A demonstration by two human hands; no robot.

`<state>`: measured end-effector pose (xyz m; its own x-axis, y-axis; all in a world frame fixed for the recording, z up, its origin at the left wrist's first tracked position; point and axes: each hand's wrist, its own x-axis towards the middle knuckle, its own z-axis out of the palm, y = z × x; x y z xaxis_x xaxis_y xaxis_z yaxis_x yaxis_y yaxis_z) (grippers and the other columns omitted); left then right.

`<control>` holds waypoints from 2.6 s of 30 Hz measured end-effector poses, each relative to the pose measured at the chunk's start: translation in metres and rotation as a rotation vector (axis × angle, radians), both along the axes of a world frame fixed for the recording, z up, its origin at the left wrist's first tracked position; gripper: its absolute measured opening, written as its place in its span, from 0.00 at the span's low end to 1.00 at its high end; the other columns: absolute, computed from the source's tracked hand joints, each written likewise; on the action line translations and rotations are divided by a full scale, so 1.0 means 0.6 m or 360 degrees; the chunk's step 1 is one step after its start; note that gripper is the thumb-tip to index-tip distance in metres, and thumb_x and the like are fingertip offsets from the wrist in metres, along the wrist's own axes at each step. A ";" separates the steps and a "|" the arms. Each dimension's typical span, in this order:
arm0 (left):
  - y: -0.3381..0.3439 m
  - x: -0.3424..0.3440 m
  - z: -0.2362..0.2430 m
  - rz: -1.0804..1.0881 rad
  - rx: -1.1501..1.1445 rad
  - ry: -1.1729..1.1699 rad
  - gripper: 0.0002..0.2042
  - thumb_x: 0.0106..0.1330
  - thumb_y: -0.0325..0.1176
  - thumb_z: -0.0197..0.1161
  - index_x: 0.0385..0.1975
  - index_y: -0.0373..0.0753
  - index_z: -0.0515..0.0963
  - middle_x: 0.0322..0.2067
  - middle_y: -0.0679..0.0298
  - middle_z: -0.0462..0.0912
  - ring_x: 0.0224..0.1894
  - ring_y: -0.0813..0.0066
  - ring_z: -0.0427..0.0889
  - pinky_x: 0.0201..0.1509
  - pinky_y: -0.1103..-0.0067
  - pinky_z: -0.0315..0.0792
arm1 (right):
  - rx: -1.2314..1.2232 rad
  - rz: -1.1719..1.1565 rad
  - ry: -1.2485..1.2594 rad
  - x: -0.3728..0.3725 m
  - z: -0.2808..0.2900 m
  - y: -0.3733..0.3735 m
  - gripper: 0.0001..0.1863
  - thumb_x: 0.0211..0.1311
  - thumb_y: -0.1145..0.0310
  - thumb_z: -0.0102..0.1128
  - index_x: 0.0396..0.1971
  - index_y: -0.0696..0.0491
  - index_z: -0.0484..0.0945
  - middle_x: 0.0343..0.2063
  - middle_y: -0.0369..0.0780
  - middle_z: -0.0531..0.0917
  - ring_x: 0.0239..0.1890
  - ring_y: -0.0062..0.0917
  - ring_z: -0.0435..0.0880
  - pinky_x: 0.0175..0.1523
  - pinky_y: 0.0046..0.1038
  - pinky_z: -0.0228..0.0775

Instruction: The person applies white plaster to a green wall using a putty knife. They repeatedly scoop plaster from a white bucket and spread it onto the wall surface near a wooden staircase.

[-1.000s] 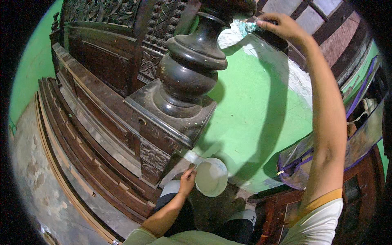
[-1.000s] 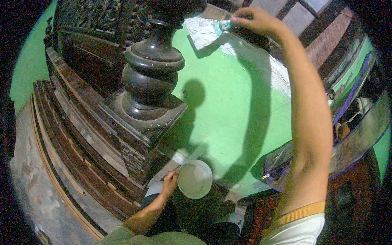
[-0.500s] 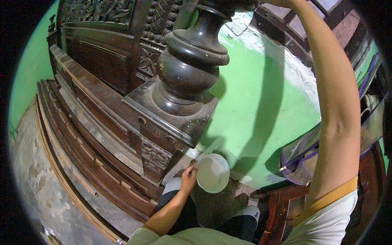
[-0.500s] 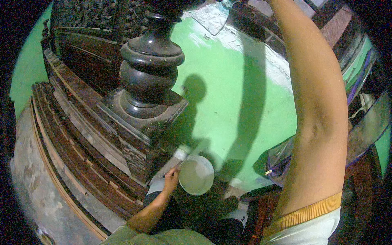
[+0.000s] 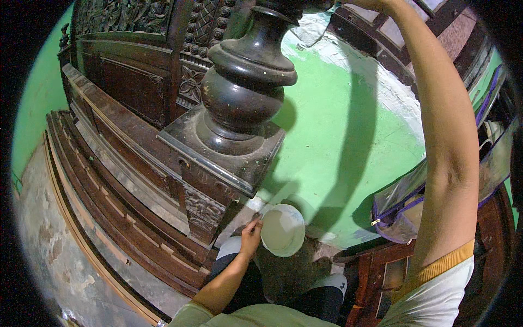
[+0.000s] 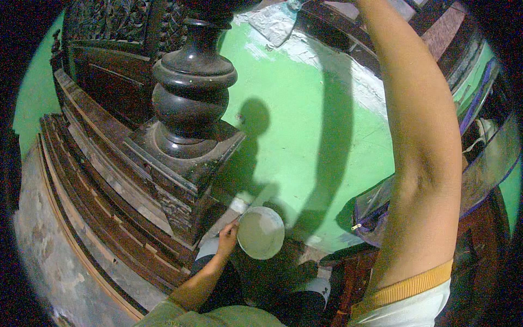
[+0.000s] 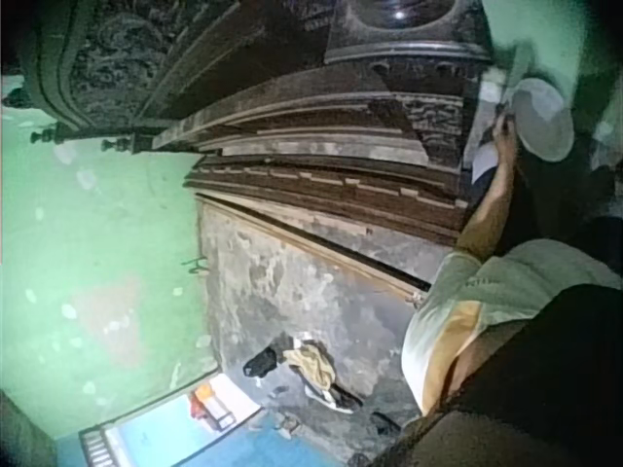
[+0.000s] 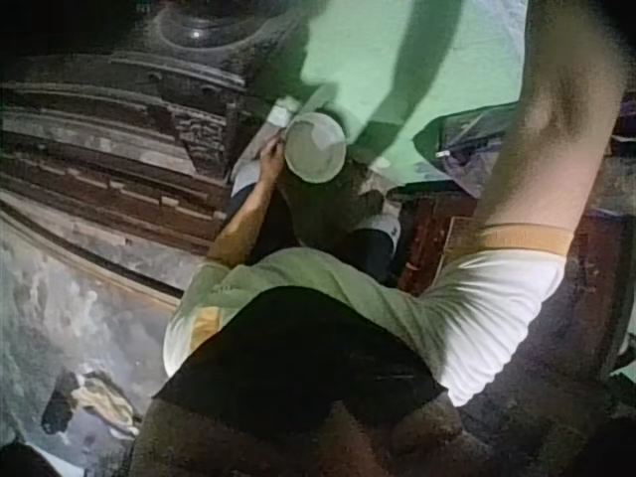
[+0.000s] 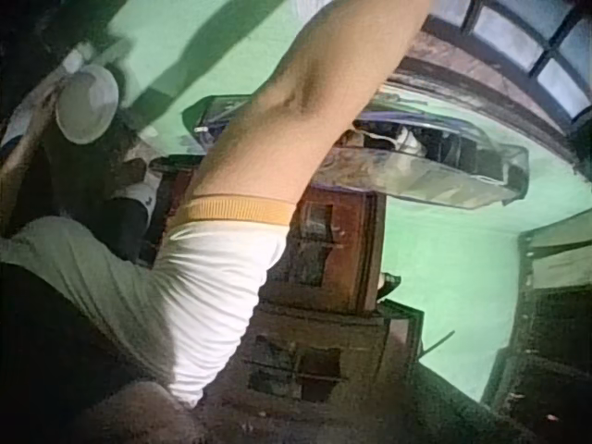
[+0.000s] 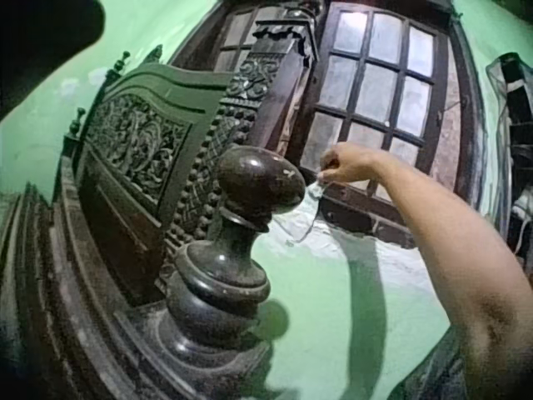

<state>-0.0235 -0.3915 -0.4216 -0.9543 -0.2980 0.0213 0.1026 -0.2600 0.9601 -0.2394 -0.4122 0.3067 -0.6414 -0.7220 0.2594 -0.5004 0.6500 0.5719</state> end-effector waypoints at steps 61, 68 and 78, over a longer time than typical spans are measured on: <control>0.002 0.014 0.047 -0.0083 0.0016 0.0063 0.14 0.72 0.34 0.58 0.53 0.36 0.79 0.47 0.56 0.83 0.50 0.71 0.80 0.56 0.77 0.71 | 0.0020 0.0117 0.0017 0.036 0.024 0.051 0.15 0.60 0.60 0.63 0.38 0.56 0.84 0.32 0.44 0.86 0.35 0.28 0.84 0.43 0.31 0.75; -0.018 0.029 0.018 0.0031 -0.0061 -0.0051 0.14 0.72 0.32 0.58 0.53 0.36 0.79 0.46 0.58 0.83 0.49 0.73 0.79 0.56 0.77 0.71 | -0.0312 -0.0099 -0.0099 0.035 -0.022 0.055 0.15 0.63 0.59 0.61 0.41 0.55 0.82 0.35 0.42 0.86 0.36 0.27 0.84 0.43 0.28 0.76; -0.010 0.014 0.011 0.0055 -0.0089 0.0033 0.13 0.71 0.31 0.59 0.52 0.36 0.80 0.43 0.59 0.84 0.47 0.74 0.79 0.54 0.78 0.71 | -0.0039 0.0306 0.0049 -0.004 -0.031 0.088 0.18 0.63 0.56 0.63 0.41 0.56 0.82 0.31 0.44 0.86 0.30 0.30 0.85 0.38 0.32 0.78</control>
<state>-0.0150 -0.3973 -0.4151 -0.9426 -0.3288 0.0587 0.1310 -0.2021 0.9706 -0.2417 -0.3595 0.2884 -0.4837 -0.8237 0.2959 -0.5993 0.5581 0.5739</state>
